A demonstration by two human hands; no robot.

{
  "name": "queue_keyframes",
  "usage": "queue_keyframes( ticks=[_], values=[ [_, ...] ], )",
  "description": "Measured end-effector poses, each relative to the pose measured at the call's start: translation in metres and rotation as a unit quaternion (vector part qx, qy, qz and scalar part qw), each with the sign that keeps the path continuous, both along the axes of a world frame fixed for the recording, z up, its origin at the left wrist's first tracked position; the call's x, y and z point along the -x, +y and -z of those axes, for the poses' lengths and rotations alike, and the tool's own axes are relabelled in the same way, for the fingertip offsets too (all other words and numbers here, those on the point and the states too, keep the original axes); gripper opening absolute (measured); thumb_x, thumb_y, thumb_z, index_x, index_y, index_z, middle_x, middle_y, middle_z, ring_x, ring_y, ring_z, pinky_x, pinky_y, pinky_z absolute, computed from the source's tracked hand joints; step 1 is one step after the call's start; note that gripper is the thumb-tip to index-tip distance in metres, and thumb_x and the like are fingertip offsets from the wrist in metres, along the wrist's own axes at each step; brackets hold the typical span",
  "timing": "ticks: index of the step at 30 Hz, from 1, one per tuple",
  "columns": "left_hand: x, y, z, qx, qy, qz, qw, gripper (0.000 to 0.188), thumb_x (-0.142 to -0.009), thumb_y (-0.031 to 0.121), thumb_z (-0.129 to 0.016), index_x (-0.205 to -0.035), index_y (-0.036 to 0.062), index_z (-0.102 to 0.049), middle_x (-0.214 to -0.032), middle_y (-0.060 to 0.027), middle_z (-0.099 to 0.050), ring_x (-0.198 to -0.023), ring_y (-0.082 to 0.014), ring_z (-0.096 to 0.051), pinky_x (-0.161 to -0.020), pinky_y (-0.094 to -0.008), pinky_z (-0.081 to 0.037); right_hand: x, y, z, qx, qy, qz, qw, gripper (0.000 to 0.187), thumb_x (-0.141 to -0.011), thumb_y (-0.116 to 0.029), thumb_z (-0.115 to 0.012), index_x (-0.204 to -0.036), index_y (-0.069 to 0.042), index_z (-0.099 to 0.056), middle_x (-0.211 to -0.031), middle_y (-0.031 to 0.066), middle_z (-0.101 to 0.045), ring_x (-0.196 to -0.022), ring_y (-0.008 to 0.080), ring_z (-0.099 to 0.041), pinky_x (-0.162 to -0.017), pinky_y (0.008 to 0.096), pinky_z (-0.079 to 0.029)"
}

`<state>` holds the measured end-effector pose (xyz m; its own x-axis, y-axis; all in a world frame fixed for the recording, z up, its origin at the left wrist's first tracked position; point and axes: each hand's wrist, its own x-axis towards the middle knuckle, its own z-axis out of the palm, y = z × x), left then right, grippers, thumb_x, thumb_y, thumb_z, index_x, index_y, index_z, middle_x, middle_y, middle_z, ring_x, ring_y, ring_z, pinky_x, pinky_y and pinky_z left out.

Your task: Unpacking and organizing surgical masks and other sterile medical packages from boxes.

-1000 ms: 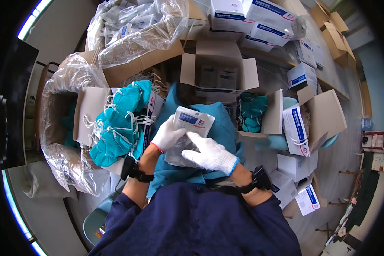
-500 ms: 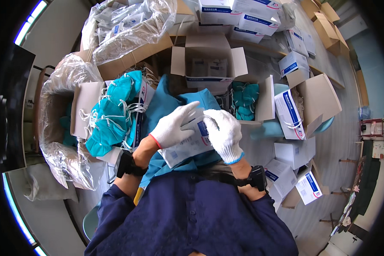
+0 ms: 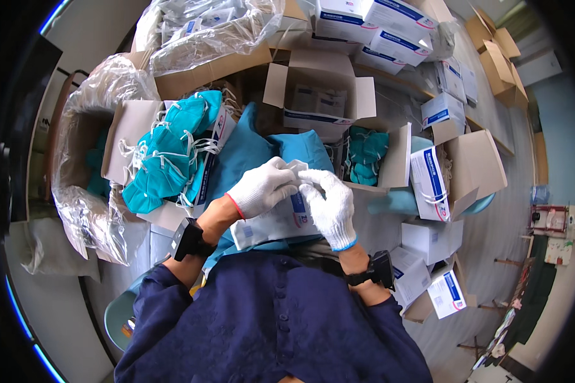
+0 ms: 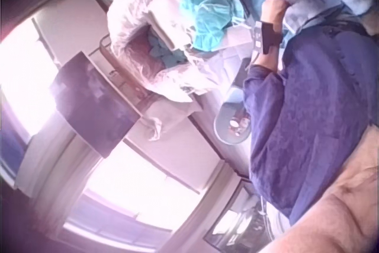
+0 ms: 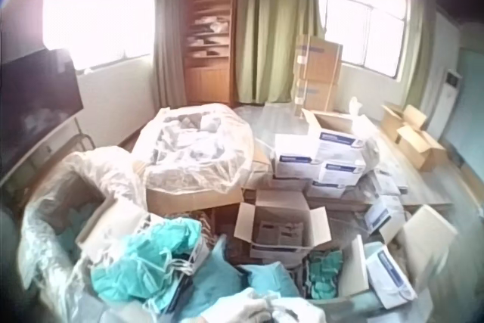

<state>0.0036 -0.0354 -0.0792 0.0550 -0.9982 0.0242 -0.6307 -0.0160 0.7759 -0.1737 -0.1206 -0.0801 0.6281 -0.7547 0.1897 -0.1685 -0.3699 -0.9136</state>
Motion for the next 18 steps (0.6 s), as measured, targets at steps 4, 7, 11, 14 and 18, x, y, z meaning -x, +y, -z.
queue_keyframes(
  ticks=[4,7,11,14,18],
  values=[
    [0.001,0.000,0.005,0.009,-0.001,-0.001,1.000,0.011,-0.089,0.018,-0.069,-0.094,0.0079,-0.070,-0.097,-0.0157,-0.060,-0.091,-0.0350,-0.062,-0.079,-0.0418,-0.052,-0.005,-0.002,-0.003,-0.024,0.040,-0.018,0.999,0.015,-0.088,-0.004,-0.071,-0.102,-0.002,-0.071,-0.091,0.0098,-0.071,-0.079,0.0165,-0.068,-0.070,0.0310,-0.054],
    [0.005,0.006,0.011,0.020,-0.017,-0.015,1.000,0.009,-0.088,0.017,-0.070,-0.089,0.0074,-0.070,-0.094,-0.0152,-0.059,-0.088,-0.0350,-0.061,-0.077,-0.0415,-0.051,-0.011,-0.001,-0.012,-0.017,0.106,-0.026,0.994,0.009,-0.088,-0.008,-0.072,-0.096,-0.004,-0.071,-0.084,0.0100,-0.070,-0.073,0.0181,-0.067,-0.067,0.0326,-0.052],
    [0.008,0.012,0.007,0.036,0.000,-0.039,0.999,0.010,-0.088,0.018,-0.069,-0.087,0.0078,-0.069,-0.091,-0.0150,-0.058,-0.085,-0.0342,-0.061,-0.076,-0.0410,-0.051,-0.013,0.002,-0.004,0.097,0.074,-0.047,0.991,0.008,-0.084,-0.006,-0.072,-0.085,-0.004,-0.065,-0.079,0.0114,-0.067,-0.071,0.0289,-0.067,-0.065,0.0359,-0.052],
    [0.014,0.012,0.007,0.024,-0.039,-0.050,0.998,0.011,-0.087,0.018,-0.069,-0.085,0.0078,-0.070,-0.086,-0.0125,-0.060,-0.079,-0.0339,-0.062,-0.073,-0.0424,-0.051,-0.015,0.003,-0.002,0.172,0.038,-0.012,0.984,0.013,-0.083,-0.007,-0.074,-0.084,-0.003,-0.062,-0.076,0.0139,-0.066,-0.069,0.0329,-0.066,-0.063,0.0378,-0.052],
    [0.024,0.015,0.021,0.143,-0.140,-0.098,0.975,0.012,-0.081,0.019,-0.066,-0.079,0.0083,-0.069,-0.076,-0.0118,-0.061,-0.074,-0.0321,-0.065,-0.067,-0.0431,-0.053,-0.025,0.003,0.001,0.079,0.095,0.025,0.992,0.013,-0.085,-0.012,-0.072,-0.084,-0.003,-0.063,-0.074,0.0153,-0.066,-0.068,0.0354,-0.065,-0.062,0.0407,-0.051]
  ],
)
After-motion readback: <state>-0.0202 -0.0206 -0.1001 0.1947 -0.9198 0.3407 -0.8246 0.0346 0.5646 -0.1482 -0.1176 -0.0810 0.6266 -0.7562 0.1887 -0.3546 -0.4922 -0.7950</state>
